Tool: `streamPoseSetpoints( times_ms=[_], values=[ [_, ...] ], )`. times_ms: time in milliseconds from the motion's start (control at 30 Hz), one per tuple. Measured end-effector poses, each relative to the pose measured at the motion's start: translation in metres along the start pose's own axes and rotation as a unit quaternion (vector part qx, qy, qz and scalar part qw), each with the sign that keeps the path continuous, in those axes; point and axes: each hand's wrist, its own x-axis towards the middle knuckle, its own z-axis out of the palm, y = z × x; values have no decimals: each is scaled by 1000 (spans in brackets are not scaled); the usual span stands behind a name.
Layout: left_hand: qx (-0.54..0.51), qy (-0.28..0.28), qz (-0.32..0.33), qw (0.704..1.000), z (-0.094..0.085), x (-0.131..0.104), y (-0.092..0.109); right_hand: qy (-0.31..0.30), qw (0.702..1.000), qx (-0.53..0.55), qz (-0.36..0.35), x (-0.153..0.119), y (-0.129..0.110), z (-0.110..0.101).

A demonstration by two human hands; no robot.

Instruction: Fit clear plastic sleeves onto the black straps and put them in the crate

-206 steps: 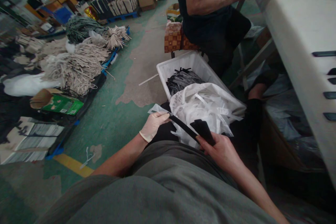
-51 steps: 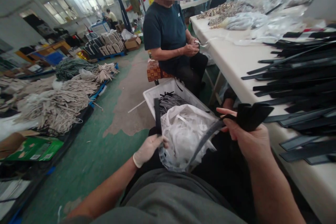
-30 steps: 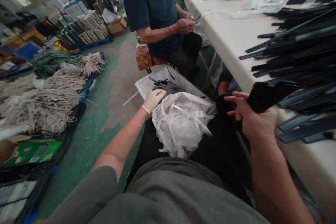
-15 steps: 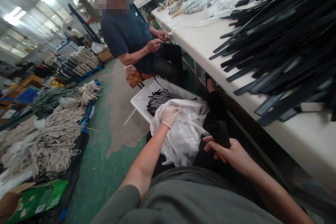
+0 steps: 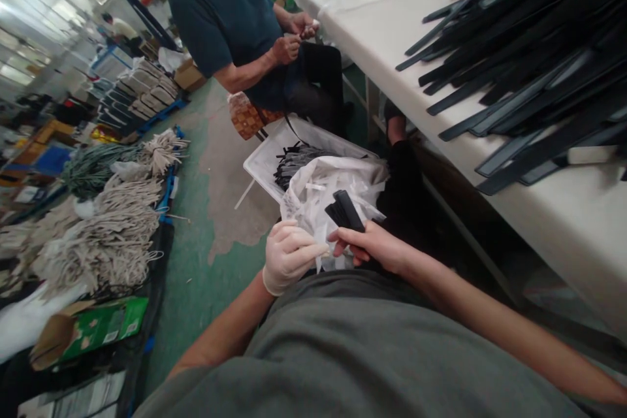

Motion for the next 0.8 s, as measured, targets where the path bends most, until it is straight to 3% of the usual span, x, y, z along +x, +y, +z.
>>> streamPoseSetpoints(
  times_ms=[133,267,400,467,533,600,700,800],
  values=[
    [-2,-26,35,999,9,-6,8,38,998,-40,0,12,2,16],
    [-26,-37,19,999,20,-20,5,110,991,-62,-51,14,-6,12],
    [-65,-75,-71,993,26,-49,1,182,972,-97,-112,7,-17,0],
    [-113,-83,-177,974,26,-59,0,203,964,-110,-130,3,-20,-6],
    [-198,-77,-322,922,27,-58,0,202,961,-133,-131,2,-20,-8],
    [-321,-80,-443,834,30,-46,-1,186,960,-171,-124,2,-18,-8],
    [-466,-139,-523,700,37,-18,-2,159,949,-237,-136,6,-14,-4],
    [-510,-205,-567,614,45,4,-1,147,938,-269,-162,9,-10,-4]
  ],
)
